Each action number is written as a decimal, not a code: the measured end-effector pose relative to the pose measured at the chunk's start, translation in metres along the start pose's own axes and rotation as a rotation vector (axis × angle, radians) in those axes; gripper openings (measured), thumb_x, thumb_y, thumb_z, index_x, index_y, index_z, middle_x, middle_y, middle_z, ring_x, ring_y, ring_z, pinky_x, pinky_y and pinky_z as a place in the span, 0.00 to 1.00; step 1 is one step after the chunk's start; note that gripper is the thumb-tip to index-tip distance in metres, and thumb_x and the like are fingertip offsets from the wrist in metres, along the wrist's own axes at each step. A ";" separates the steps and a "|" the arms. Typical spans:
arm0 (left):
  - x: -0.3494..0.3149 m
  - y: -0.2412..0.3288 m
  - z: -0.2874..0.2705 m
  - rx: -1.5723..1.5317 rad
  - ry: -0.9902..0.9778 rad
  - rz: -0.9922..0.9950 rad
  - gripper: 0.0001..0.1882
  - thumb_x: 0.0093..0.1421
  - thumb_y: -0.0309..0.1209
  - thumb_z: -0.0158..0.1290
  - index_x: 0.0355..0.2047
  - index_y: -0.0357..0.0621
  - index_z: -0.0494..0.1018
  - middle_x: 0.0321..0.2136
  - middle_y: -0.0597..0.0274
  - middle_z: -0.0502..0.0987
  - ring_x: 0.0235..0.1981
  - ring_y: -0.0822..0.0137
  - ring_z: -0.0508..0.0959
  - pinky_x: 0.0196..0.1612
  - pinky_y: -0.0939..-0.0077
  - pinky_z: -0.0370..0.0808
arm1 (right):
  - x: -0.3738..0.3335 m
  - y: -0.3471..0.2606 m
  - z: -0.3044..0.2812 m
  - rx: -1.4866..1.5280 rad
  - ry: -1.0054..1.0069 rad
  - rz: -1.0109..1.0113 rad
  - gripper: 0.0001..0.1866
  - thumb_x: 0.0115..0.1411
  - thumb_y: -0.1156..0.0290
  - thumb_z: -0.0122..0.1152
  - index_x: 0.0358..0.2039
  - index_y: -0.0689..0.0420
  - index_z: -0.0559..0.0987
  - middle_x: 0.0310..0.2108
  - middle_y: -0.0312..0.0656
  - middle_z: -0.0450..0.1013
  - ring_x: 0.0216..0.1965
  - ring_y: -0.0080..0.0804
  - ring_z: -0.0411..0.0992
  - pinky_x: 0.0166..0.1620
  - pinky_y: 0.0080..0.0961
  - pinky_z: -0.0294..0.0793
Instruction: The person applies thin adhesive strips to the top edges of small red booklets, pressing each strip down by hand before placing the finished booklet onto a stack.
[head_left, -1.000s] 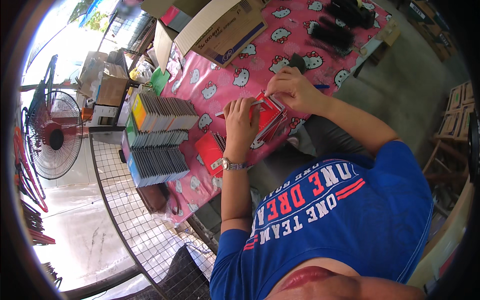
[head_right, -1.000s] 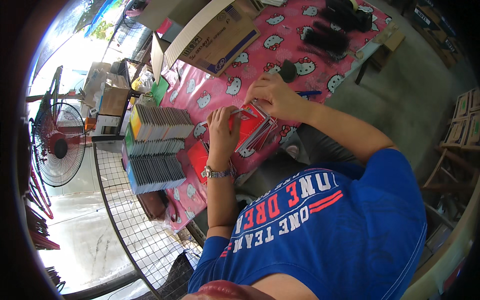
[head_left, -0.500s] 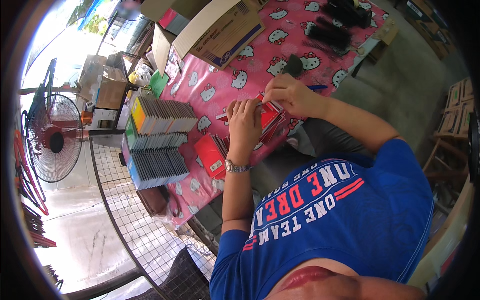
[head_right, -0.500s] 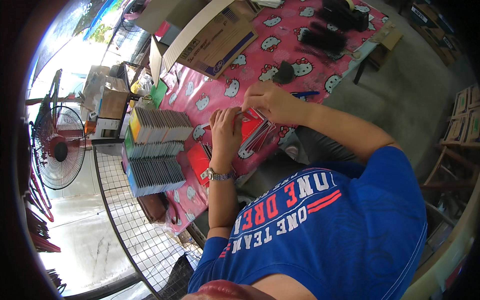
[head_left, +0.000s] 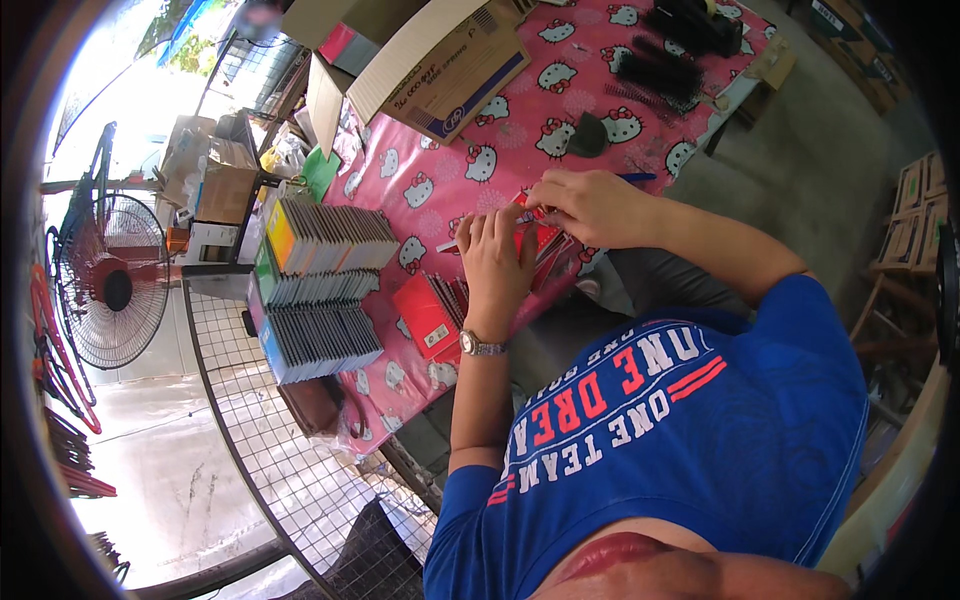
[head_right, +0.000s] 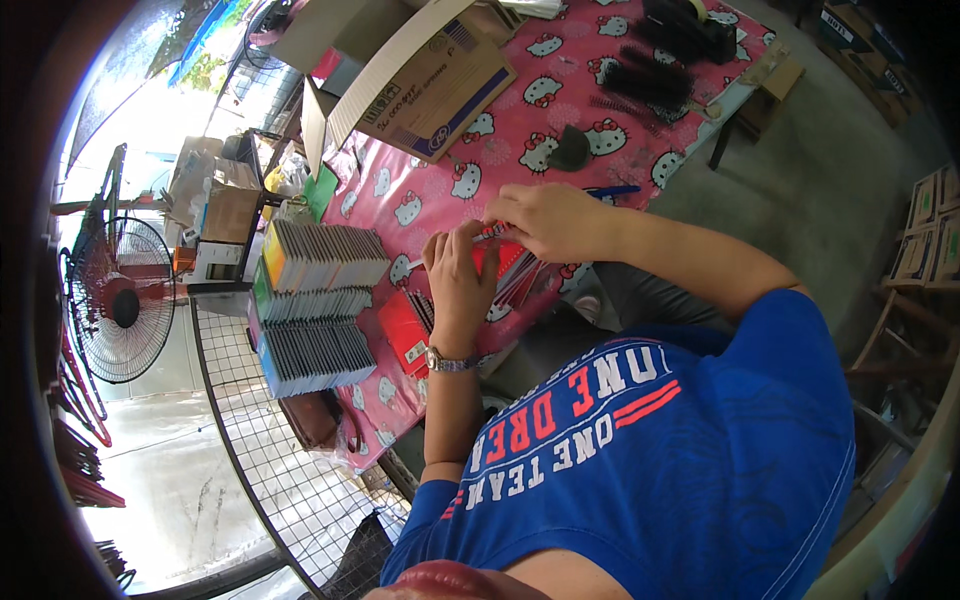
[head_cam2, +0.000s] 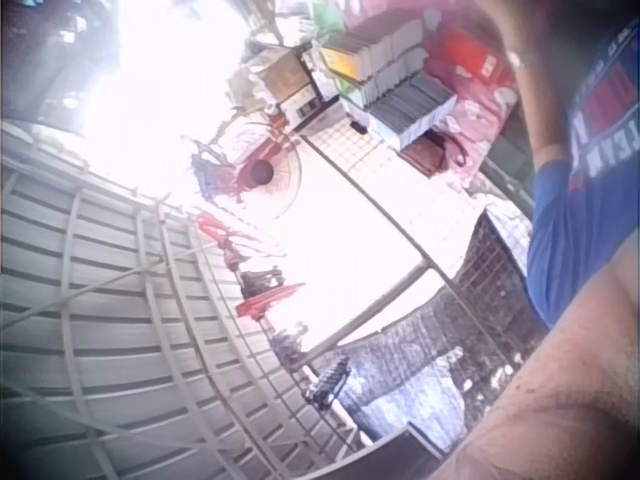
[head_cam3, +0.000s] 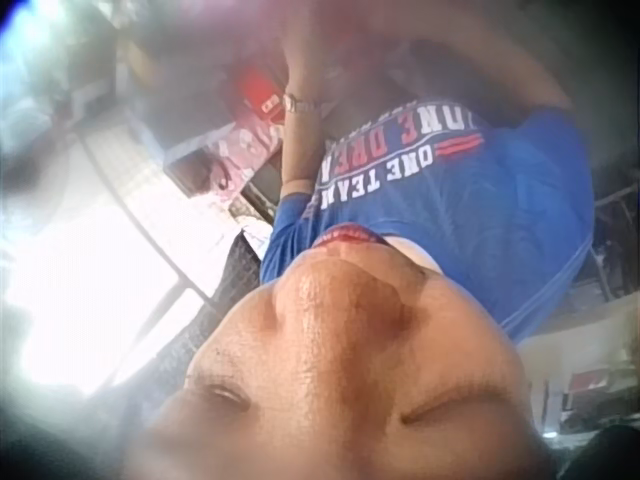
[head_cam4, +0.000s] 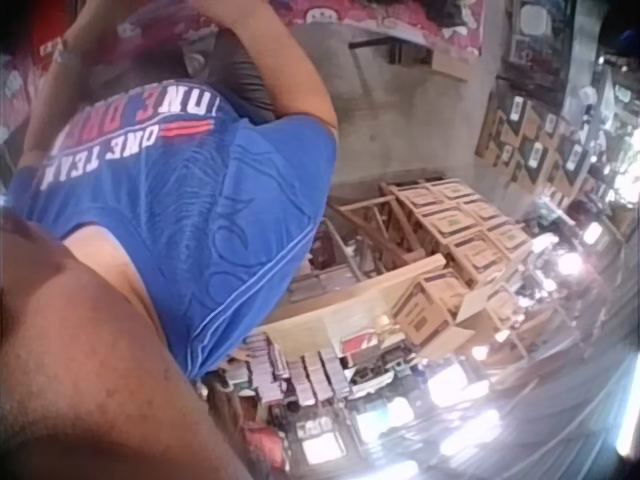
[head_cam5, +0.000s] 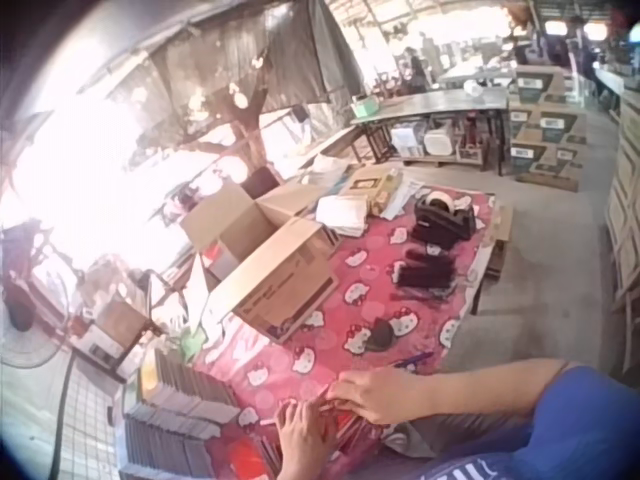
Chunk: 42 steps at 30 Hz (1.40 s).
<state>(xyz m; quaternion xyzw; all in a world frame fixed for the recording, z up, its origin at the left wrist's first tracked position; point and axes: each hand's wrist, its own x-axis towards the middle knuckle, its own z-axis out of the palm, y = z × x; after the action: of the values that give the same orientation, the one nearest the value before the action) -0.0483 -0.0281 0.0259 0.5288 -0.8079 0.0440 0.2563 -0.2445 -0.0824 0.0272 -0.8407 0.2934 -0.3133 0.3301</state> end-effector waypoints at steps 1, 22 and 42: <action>0.000 -0.002 0.001 -0.001 -0.002 -0.003 0.13 0.58 0.28 0.56 0.43 0.42 0.71 0.38 0.56 0.77 0.40 0.53 0.75 0.54 0.59 0.64 | 0.001 0.001 0.001 -0.051 0.005 -0.008 0.15 0.55 0.78 0.60 0.45 0.55 0.78 0.37 0.42 0.73 0.40 0.44 0.73 0.42 0.36 0.73; 0.008 -0.010 -0.002 -0.081 -0.083 -0.080 0.10 0.59 0.29 0.55 0.41 0.40 0.73 0.35 0.56 0.78 0.41 0.55 0.75 0.51 0.62 0.64 | 0.012 0.023 -0.003 0.092 0.095 -0.202 0.13 0.53 0.82 0.60 0.40 0.57 0.80 0.35 0.39 0.75 0.41 0.39 0.72 0.46 0.33 0.72; 0.005 -0.012 -0.003 -0.122 -0.105 -0.090 0.09 0.60 0.27 0.54 0.41 0.41 0.73 0.36 0.55 0.78 0.42 0.54 0.75 0.51 0.61 0.65 | 0.009 0.026 0.002 0.024 0.098 -0.235 0.13 0.51 0.79 0.63 0.39 0.56 0.80 0.37 0.40 0.76 0.44 0.40 0.70 0.49 0.35 0.69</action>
<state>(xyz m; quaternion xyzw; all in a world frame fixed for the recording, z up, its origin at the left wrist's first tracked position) -0.0384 -0.0362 0.0279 0.5497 -0.7967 -0.0448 0.2473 -0.2451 -0.1035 0.0101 -0.8491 0.2048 -0.3938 0.2864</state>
